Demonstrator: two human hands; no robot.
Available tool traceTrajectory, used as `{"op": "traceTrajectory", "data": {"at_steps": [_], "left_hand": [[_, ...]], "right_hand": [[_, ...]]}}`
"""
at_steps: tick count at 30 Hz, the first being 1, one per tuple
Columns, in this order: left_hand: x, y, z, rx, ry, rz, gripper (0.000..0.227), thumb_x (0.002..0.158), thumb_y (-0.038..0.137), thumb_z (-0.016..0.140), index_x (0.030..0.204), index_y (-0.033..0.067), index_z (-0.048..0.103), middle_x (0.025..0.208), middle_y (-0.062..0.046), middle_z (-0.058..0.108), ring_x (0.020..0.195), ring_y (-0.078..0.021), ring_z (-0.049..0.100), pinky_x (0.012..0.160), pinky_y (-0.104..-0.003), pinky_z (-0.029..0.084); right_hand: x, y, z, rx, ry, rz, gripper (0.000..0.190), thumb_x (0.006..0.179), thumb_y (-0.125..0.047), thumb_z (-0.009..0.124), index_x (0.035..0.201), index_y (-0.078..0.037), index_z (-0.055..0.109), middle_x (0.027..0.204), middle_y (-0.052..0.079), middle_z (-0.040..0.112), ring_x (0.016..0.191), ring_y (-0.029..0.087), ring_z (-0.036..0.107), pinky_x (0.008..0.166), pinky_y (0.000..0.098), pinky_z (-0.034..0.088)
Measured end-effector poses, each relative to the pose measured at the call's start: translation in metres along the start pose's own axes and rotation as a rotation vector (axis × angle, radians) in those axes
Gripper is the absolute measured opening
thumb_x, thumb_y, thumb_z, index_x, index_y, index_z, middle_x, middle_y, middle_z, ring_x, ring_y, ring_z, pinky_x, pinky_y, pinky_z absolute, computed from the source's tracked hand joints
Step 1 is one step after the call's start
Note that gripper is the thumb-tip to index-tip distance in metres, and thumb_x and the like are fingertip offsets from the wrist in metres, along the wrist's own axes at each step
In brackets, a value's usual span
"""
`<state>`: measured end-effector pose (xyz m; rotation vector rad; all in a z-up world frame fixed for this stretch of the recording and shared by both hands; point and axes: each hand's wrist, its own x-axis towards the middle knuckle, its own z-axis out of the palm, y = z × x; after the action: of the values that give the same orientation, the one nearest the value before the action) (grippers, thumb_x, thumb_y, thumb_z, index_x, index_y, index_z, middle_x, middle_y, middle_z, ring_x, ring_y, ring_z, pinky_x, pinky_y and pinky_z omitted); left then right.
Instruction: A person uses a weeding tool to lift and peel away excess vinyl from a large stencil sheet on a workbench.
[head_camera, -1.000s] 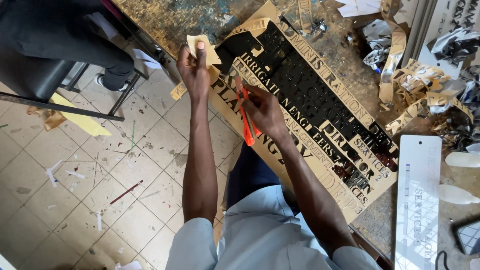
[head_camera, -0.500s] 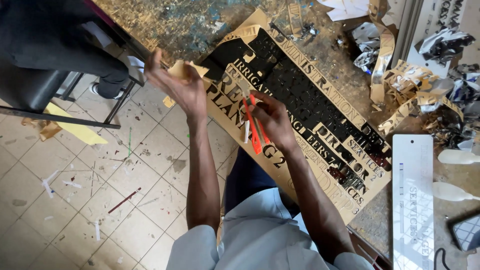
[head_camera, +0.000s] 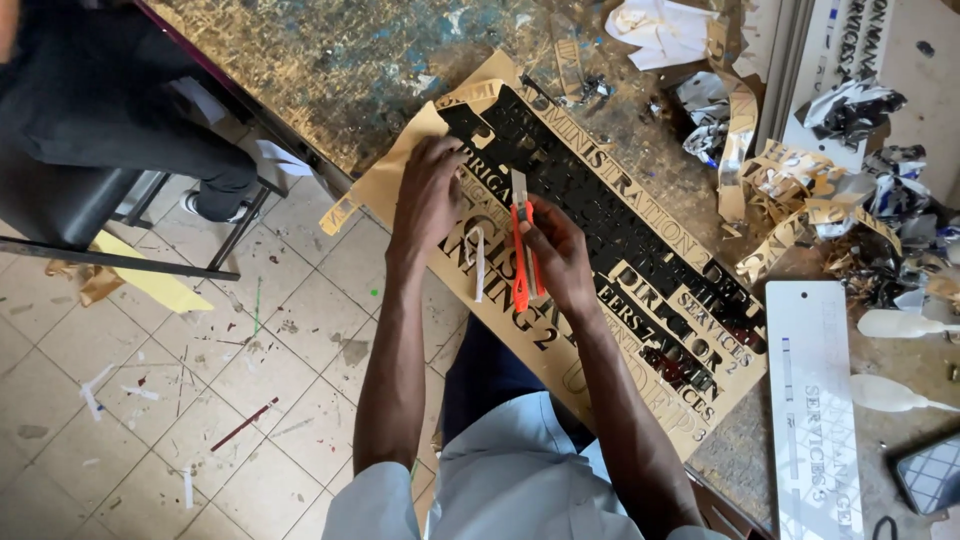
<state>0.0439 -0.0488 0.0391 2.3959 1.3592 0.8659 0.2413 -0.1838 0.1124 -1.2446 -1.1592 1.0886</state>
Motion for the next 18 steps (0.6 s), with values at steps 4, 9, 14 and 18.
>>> {"op": "traceTrajectory", "data": {"at_steps": [4,9,14,18], "left_hand": [[-0.005,-0.019,0.007,-0.119,0.122,0.098,0.017,0.096,-0.007,0.081,0.099,0.0062,0.071,0.112,-0.006,0.067,0.131,-0.0359,0.067,0.119,-0.052,0.051],[-0.028,0.017,-0.018,-0.247,0.133,0.156,0.013,0.113,0.005,0.068,0.115,0.0177,0.070,0.105,0.001,0.066,0.114,-0.0249,0.072,0.107,-0.042,0.057],[-0.023,0.032,-0.042,-0.222,0.087,-0.008,0.033,0.109,-0.006,0.066,0.139,0.0082,0.066,0.120,-0.013,0.069,0.120,-0.0349,0.069,0.102,-0.050,0.058],[-0.027,-0.006,-0.003,-0.106,0.087,-0.092,0.049,0.101,-0.002,0.081,0.146,0.0097,0.065,0.112,-0.007,0.066,0.119,-0.0363,0.065,0.098,-0.055,0.053]], "right_hand": [[-0.007,0.003,-0.006,0.067,0.033,0.022,0.046,0.112,-0.012,0.065,0.153,0.009,0.063,0.096,0.027,0.077,0.088,0.031,0.078,0.072,0.0431,0.066],[-0.005,0.006,-0.012,-0.058,0.034,0.079,0.058,0.106,-0.010,0.076,0.159,0.003,0.057,0.102,0.022,0.071,0.087,0.028,0.076,0.069,0.0382,0.066],[0.010,0.025,0.002,-0.128,-0.089,0.126,0.048,0.104,-0.012,0.077,0.149,0.000,0.064,0.093,0.023,0.075,0.075,0.028,0.081,0.062,0.0371,0.064],[0.023,0.035,0.015,-0.082,-0.136,0.143,0.048,0.102,-0.009,0.077,0.146,0.003,0.061,0.091,0.024,0.077,0.068,0.026,0.080,0.057,0.0351,0.063]]}}
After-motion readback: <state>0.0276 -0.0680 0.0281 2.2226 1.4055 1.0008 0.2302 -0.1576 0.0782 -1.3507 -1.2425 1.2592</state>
